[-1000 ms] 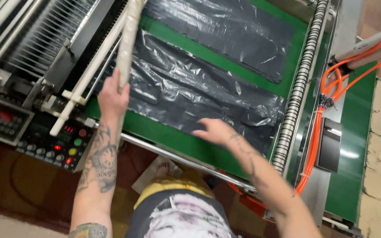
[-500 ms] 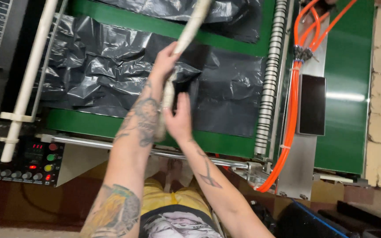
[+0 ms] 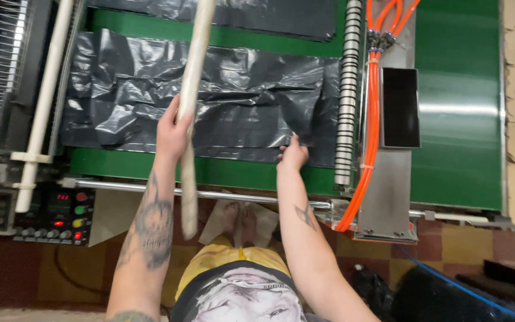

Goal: Operating a plastic bag manufacturing machine by using a tube to guide and flatten bags on a conveyor belt and pressing control buttons.

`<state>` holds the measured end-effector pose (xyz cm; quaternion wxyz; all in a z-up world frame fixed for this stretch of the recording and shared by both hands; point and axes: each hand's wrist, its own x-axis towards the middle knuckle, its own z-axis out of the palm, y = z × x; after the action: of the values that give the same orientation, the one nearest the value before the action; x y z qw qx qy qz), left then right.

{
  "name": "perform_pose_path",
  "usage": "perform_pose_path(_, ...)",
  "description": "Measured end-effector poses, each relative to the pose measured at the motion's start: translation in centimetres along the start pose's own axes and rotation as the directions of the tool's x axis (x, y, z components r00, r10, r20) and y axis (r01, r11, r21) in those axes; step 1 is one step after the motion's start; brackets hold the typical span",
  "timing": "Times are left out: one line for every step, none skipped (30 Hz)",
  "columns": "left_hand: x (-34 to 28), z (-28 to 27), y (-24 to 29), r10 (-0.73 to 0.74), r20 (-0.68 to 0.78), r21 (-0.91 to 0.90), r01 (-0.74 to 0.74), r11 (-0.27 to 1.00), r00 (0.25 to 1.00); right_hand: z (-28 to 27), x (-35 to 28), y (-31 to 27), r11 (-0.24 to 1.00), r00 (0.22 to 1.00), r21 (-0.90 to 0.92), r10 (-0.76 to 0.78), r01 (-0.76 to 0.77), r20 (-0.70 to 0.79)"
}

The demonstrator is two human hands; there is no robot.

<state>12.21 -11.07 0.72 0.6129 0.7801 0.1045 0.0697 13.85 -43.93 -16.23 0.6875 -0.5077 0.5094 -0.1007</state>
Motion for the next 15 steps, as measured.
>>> perform_pose_path(-2.5,-1.3,-0.3,0.008,-0.012,0.011,-0.008,1.000,1.000,-0.5,0.6,0.1,1.000,1.000,0.006,0.005,-0.006,0.016)
perform_pose_path(-4.9,-2.7,-0.7,0.086,-0.068,0.250,-0.067,0.966,0.994,-0.8,1.1,0.3,0.986,0.998,0.154,0.066,-0.066,0.003)
perform_pose_path(-7.8,-4.4,-1.2,0.165,-0.115,0.480,-0.091,0.872,0.980,-1.1,1.5,1.0,0.949,0.991,0.288,0.134,-0.130,0.006)
perform_pose_path(-7.6,-5.1,-3.0,0.168,-0.135,0.494,-0.081,0.866,0.976,-1.4,2.4,1.2,0.948,0.989,0.281,0.144,-0.147,0.030)
perform_pose_path(-9.1,-6.2,-5.0,0.297,-0.153,0.579,-0.158,0.800,0.942,-2.4,3.0,2.1,0.926,0.983,0.331,0.180,-0.180,0.031)
perform_pose_path(-10.7,-7.4,-7.1,0.420,-0.153,0.663,-0.223,0.715,0.895,-3.2,3.5,2.9,0.901,0.976,0.380,0.217,-0.212,0.031)
perform_pose_path(-11.0,-7.9,-7.7,0.418,-0.180,0.681,-0.194,0.706,0.890,-3.9,1.4,1.7,0.904,0.972,0.358,0.228,-0.235,0.063)
perform_pose_path(-11.4,-8.3,-8.3,0.466,-0.185,0.709,-0.210,0.673,0.865,-4.6,-0.5,0.3,0.872,0.970,0.427,0.233,-0.239,0.068)
perform_pose_path(-10.6,-8.8,-8.8,0.522,-0.178,0.737,-0.239,0.633,0.834,-4.9,-2.1,-1.4,0.828,0.969,0.507,0.237,-0.240,0.072)
perform_pose_path(-10.2,-8.6,-9.0,0.530,-0.193,0.753,-0.222,0.620,0.826,-6.1,-3.5,-2.1,0.826,0.964,0.498,0.245,-0.263,0.102)
perform_pose_path(-9.8,-9.0,-9.2,0.556,-0.217,0.768,-0.212,0.605,0.802,-6.8,-4.8,-2.6,0.831,0.946,0.453,0.261,-0.321,0.193)
perform_pose_path(-9.3,-9.4,-9.5,0.583,-0.238,0.782,-0.202,0.589,0.777,-7.6,-6.0,-3.1,0.835,0.919,0.403,0.276,-0.374,0.281)
perform_pose_path(-8.6,-9.8,-8.7,0.580,-0.263,0.804,-0.157,0.574,0.771,-7.8,-7.1,-2.7,0.836,0.900,0.367,0.300,-0.408,0.316)
perform_pose_path(-7.7,-10.3,-8.1,0.596,-0.291,0.798,-0.153,0.583,0.748,-8.0,-8.2,-2.2,0.858,0.855,0.245,0.337,-0.451,0.395)
perform_pose_path(-7.1,-10.0,-7.9,0.601,-0.326,0.782,-0.149,0.605,0.730,-8.9,-8.7,-2.4,0.877,0.810,0.115,0.371,-0.466,0.453)
